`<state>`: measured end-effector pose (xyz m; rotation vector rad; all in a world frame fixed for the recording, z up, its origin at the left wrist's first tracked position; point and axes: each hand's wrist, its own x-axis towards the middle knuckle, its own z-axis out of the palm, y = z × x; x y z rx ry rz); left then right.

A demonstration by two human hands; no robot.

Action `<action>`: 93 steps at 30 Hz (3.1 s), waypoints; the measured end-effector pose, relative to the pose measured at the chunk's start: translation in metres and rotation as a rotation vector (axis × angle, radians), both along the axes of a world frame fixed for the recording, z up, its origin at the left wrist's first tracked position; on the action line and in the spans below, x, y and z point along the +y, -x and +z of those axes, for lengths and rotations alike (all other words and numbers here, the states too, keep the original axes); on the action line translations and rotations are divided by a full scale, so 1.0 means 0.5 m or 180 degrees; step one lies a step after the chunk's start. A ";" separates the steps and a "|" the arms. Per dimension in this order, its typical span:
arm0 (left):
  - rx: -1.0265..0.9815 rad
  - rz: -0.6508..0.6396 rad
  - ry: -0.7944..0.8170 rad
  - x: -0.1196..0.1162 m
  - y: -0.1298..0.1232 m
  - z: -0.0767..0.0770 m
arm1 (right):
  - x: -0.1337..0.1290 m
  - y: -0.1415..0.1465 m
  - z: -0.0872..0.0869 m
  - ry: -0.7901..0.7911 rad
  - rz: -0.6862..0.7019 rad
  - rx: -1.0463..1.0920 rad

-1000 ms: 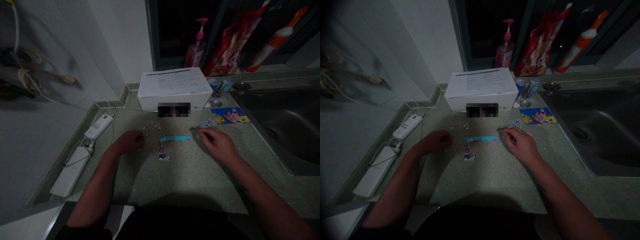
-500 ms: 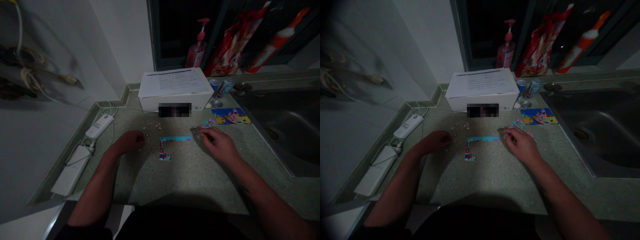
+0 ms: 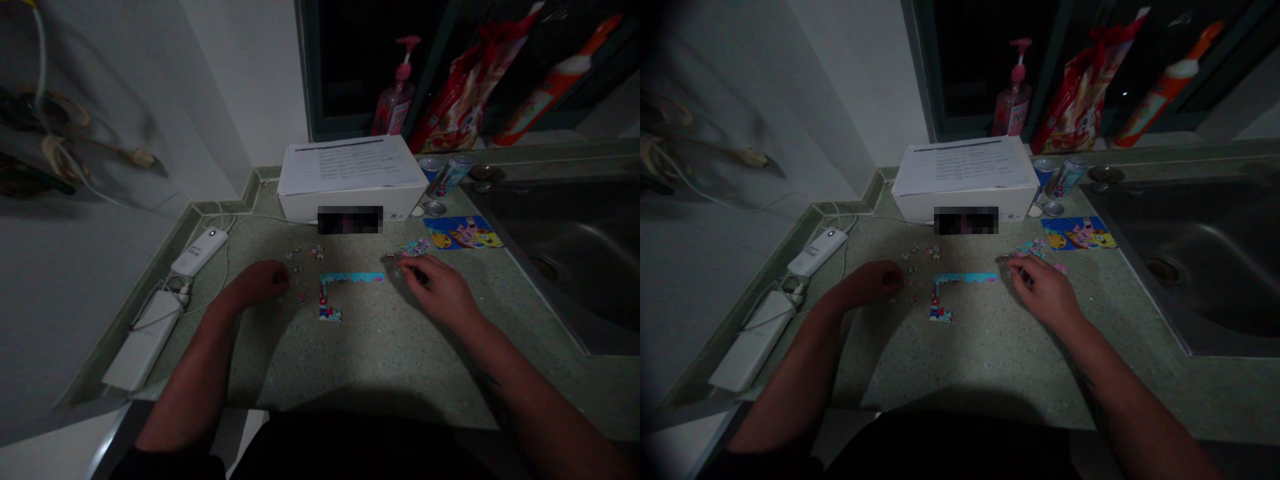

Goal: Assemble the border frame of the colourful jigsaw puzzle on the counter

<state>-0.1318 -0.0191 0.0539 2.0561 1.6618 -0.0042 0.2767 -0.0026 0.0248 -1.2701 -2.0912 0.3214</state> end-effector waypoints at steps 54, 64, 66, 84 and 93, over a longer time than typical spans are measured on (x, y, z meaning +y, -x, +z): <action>0.0327 0.0229 -0.0341 0.011 -0.007 -0.001 | 0.002 -0.002 -0.003 -0.0009 0.0038 -0.0035; 0.0184 0.0563 -0.1147 0.026 -0.017 -0.030 | 0.001 -0.002 -0.002 -0.0059 0.0060 -0.0072; 0.0134 0.0615 -0.1319 0.033 -0.020 -0.043 | 0.002 -0.002 -0.004 -0.0077 0.0063 -0.0092; 0.0036 0.0708 -0.1666 0.053 -0.036 -0.081 | 0.001 -0.001 -0.007 -0.0016 0.0082 -0.0068; 0.0036 0.0641 -0.1612 0.089 -0.042 -0.097 | 0.003 0.001 0.000 -0.0019 0.0055 -0.0034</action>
